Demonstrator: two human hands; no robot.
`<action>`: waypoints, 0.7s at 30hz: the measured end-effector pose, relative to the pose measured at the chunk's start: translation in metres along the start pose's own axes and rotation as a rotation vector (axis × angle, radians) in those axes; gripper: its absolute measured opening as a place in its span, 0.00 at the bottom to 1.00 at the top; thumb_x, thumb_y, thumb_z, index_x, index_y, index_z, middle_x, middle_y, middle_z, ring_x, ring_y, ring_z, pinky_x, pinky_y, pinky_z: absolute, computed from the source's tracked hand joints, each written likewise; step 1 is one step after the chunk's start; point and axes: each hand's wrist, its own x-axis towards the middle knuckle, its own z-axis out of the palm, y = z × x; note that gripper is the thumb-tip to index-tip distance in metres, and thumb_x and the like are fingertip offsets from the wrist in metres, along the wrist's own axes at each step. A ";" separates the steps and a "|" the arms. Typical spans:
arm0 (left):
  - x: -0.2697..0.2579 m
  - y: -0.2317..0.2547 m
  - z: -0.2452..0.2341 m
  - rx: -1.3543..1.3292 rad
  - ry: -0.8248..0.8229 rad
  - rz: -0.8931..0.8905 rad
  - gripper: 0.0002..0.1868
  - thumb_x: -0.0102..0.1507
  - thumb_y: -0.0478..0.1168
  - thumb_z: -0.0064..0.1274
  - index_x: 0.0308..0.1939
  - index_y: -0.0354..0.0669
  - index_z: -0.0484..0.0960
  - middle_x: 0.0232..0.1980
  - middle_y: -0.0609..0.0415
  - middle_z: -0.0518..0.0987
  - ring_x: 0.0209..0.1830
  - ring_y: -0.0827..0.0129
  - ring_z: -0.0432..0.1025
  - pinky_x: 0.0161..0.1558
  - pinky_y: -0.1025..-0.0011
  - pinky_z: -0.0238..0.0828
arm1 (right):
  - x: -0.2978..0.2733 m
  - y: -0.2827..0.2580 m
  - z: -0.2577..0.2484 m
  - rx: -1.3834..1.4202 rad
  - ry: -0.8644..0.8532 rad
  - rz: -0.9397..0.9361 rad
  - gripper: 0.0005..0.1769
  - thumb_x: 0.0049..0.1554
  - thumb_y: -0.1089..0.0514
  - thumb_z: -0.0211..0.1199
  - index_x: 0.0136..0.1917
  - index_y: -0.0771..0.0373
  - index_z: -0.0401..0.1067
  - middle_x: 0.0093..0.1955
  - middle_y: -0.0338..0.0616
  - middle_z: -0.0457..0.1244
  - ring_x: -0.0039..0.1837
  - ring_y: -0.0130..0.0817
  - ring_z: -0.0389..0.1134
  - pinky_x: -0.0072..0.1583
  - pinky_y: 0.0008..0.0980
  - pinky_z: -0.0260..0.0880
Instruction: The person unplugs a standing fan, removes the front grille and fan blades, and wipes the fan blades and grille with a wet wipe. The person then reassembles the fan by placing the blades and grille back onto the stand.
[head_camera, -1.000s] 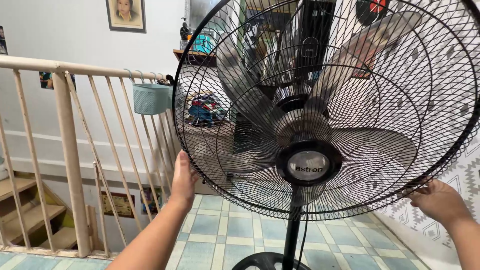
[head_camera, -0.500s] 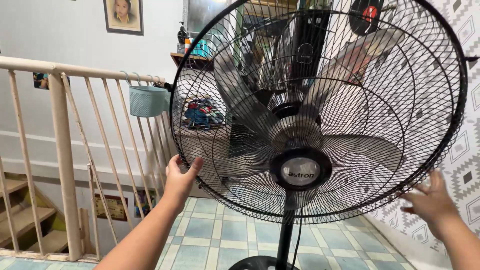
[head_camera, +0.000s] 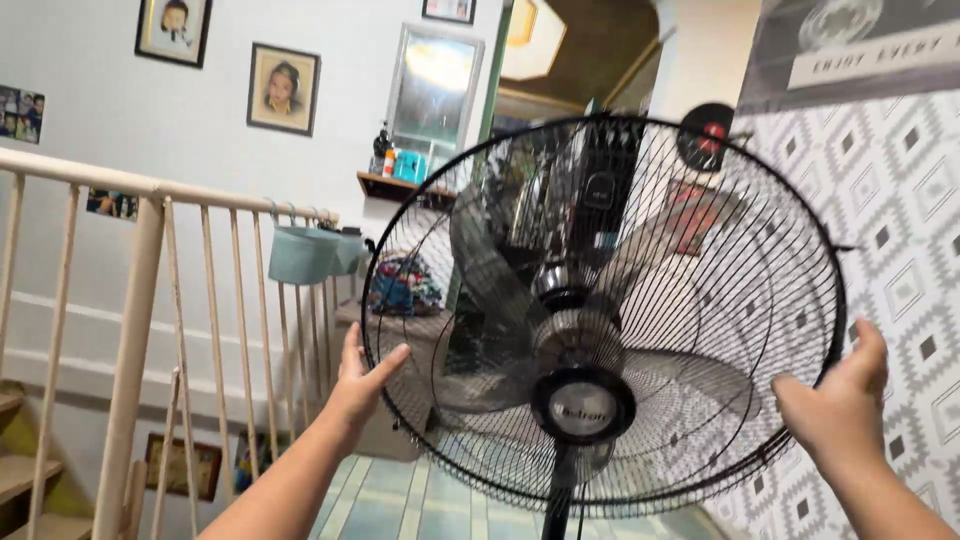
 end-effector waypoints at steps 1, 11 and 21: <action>0.002 0.010 0.001 0.081 0.022 0.049 0.68 0.45 0.65 0.66 0.81 0.56 0.43 0.78 0.45 0.53 0.78 0.54 0.53 0.72 0.57 0.51 | 0.010 -0.017 -0.007 -0.054 0.001 -0.087 0.52 0.48 0.58 0.64 0.82 0.64 0.47 0.78 0.68 0.51 0.78 0.62 0.51 0.75 0.55 0.51; 0.010 0.102 0.015 0.634 0.029 0.240 0.77 0.39 0.74 0.67 0.81 0.52 0.40 0.79 0.37 0.44 0.79 0.42 0.45 0.74 0.47 0.49 | 0.106 -0.174 -0.026 -0.254 -0.294 -0.074 0.45 0.56 0.27 0.47 0.82 0.42 0.51 0.80 0.51 0.50 0.79 0.54 0.52 0.73 0.69 0.45; 0.004 0.202 0.068 1.111 -0.042 0.386 0.74 0.41 0.82 0.59 0.82 0.67 0.38 0.85 0.54 0.36 0.85 0.52 0.33 0.73 0.35 0.41 | 0.131 -0.179 -0.021 -0.473 -0.493 -0.105 0.76 0.32 0.09 0.58 0.85 0.37 0.37 0.84 0.51 0.40 0.83 0.54 0.44 0.73 0.62 0.53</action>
